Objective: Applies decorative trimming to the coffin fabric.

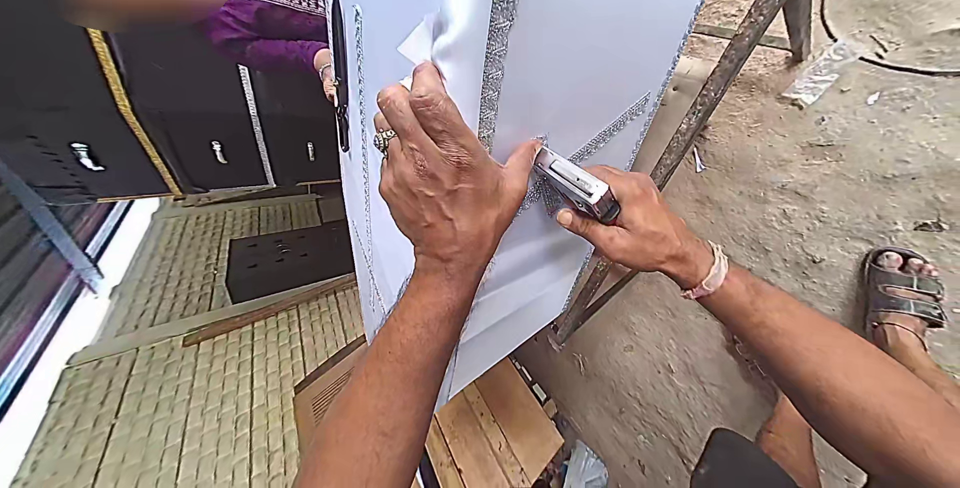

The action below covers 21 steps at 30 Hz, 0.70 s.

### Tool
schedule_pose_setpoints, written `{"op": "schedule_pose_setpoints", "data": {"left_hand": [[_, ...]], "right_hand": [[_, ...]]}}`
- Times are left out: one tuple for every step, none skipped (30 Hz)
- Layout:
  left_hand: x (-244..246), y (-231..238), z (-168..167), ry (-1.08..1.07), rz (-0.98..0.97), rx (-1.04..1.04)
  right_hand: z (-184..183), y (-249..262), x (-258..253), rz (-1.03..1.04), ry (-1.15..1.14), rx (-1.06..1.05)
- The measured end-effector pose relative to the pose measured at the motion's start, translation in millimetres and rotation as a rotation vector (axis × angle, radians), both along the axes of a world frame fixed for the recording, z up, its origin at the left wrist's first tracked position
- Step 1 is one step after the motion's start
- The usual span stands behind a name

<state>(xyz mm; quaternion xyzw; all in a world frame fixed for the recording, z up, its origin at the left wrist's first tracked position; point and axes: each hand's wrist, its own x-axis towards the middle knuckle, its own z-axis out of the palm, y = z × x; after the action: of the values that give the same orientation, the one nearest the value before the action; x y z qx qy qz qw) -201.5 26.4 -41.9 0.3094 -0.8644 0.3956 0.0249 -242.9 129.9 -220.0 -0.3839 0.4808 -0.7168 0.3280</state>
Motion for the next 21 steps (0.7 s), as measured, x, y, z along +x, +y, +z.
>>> {"op": "schedule_pose_setpoints", "data": {"left_hand": [[-0.3, -0.3, 0.2, 0.0, -0.001, -0.002], [-0.5, -0.2, 0.4, -0.004, 0.003, 0.0], [-0.4, 0.2, 0.6, -0.008, 0.011, 0.004], [0.1, 1.1, 0.6, -0.01, 0.022, 0.011], [0.4, 1.7, 0.5, -0.008, 0.027, 0.016], [0.4, 2.3, 0.4, -0.007, 0.029, 0.021], [0.0, 2.3, 0.2, -0.006, 0.023, 0.023], [-0.6, 1.6, 0.5, -0.007, 0.015, 0.021], [-0.4, 1.7, 1.2, -0.008, 0.012, 0.022], [-1.3, 1.1, 1.4, -0.006, 0.009, 0.019], [-2.3, 0.7, 0.8, -0.005, 0.012, 0.016], [-1.5, 1.7, 0.5, -0.013, 0.021, 0.017], [-0.9, 2.6, 0.2, -0.014, 0.027, 0.021], [-1.1, 2.9, 0.4, -0.009, 0.026, 0.027], [-1.3, 2.6, 1.1, 0.001, 0.018, 0.042], [-0.1, 2.2, 2.9, 0.015, 0.003, 0.063], [0.9, 1.4, 4.5, 0.042, -0.018, 0.089], [1.6, 0.4, 5.7, 0.078, -0.041, 0.119], [2.4, -0.4, 6.8, 0.116, -0.059, 0.153], [2.7, -1.1, 7.7, 0.151, -0.071, 0.191], [3.2, -1.5, 9.0, 0.185, -0.08, 0.238]], "right_hand": [[-0.5, -2.7, 0.9, -0.036, 0.008, 0.001], [-2.2, -6.5, 2.6, -0.09, 0.02, -0.014], [-5.1, -11.3, 5.5, -0.155, 0.031, -0.04], [-8.1, -16.2, 8.9, -0.223, 0.036, -0.068], [-10.8, -19.8, 11.7, -0.283, 0.034, -0.089], [-12.7, -19.8, 13.3, -0.318, 0.036, -0.091], [-13.7, -15.5, 15.1, -0.339, 0.034, -0.067], [-15.4, -6.6, 18.7, -0.343, 0.026, -0.022], [-19.1, 7.1, 24.6, -0.315, 0.009, 0.041], [-26.2, 21.8, 29.5, -0.262, -0.006, 0.111], [-35.8, 37.6, 35.1, -0.188, -0.03, 0.171], [-46.6, 54.0, 43.4, -0.106, -0.059, 0.216], [-56.3, 68.5, 50.6, -0.035, -0.072, 0.258], [-64.1, 79.7, 54.7, 0.037, -0.077, 0.31], [-69.3, 87.1, 57.1, 0.104, -0.099, 0.366], [-71.2, 91.7, 59.7, 0.17, -0.138, 0.418], [-70.9, 92.9, 60.0, 0.228, -0.177, 0.452], [-70.1, 91.6, 59.3, 0.264, -0.195, 0.456], [-68.4, 89.0, 58.1, 0.276, -0.189, 0.436], [-65.7, 85.0, 55.8, 0.266, -0.165, 0.401], [-62.3, 79.9, 53.1, 0.238, -0.129, 0.358]]}}
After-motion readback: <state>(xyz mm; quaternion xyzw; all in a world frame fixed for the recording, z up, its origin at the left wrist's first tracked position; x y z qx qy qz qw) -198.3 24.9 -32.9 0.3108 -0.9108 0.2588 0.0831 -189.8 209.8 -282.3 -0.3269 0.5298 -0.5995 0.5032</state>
